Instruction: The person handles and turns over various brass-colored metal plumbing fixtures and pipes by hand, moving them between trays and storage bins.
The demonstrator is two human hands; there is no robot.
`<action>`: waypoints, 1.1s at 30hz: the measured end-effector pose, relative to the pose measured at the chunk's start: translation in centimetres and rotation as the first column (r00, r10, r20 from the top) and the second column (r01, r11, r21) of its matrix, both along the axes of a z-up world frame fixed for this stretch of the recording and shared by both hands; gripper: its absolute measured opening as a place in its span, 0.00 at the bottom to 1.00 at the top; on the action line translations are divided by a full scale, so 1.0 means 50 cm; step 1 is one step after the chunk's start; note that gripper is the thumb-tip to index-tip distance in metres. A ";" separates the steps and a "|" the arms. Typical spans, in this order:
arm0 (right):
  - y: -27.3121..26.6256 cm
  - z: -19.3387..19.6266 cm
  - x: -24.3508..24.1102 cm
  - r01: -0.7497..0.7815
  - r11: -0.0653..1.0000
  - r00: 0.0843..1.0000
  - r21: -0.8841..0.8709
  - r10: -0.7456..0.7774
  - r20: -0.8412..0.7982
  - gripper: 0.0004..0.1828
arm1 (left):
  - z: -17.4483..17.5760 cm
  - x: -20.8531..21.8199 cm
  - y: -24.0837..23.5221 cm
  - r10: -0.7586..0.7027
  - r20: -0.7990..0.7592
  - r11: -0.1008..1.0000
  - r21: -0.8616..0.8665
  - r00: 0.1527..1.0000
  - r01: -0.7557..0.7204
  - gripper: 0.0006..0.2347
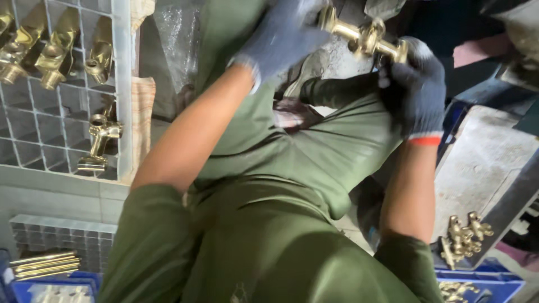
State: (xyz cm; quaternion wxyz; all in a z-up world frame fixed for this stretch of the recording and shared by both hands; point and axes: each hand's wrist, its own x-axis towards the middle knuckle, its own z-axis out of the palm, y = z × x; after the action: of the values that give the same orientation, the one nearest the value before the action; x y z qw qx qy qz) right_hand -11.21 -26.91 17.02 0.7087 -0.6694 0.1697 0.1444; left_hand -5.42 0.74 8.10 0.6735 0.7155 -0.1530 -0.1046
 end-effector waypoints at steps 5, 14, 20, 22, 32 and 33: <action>0.066 0.058 -0.140 0.077 0.997 0.957 0.024 -0.081 0.278 0.34 | 0.161 -0.126 0.115 -0.137 -0.109 0.982 -0.145 0.984 0.121 0.26; 0.104 0.046 -0.130 0.038 0.725 0.780 -0.688 0.409 0.474 0.33 | 0.236 -0.141 0.178 0.072 -0.238 0.966 0.259 0.969 -0.008 0.23; 0.110 -0.105 0.009 0.181 0.512 0.782 -0.839 0.442 0.439 0.14 | 0.031 -0.037 0.227 -0.170 0.664 0.782 0.540 0.728 -0.311 0.12; 0.124 -0.135 0.063 0.085 0.567 0.861 -0.819 0.371 0.347 0.10 | -0.061 0.008 0.234 -0.343 0.735 0.562 0.660 0.585 -0.499 0.04; 0.114 -0.237 0.148 -0.235 0.743 0.925 -0.626 0.369 0.091 0.11 | -0.229 0.105 0.322 -0.493 0.285 0.415 0.907 0.822 -0.065 0.06; 0.117 -0.244 0.158 -0.271 0.669 0.886 -0.692 0.454 0.092 0.12 | -0.208 0.106 0.329 -0.499 0.274 0.387 0.919 0.822 -0.072 0.06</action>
State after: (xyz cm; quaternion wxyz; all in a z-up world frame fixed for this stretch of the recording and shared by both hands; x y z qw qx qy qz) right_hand -3.30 -21.04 4.81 0.3972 -0.9088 -0.0212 0.1262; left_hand -0.12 17.19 -2.32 0.0925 0.9335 -0.3402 -0.0656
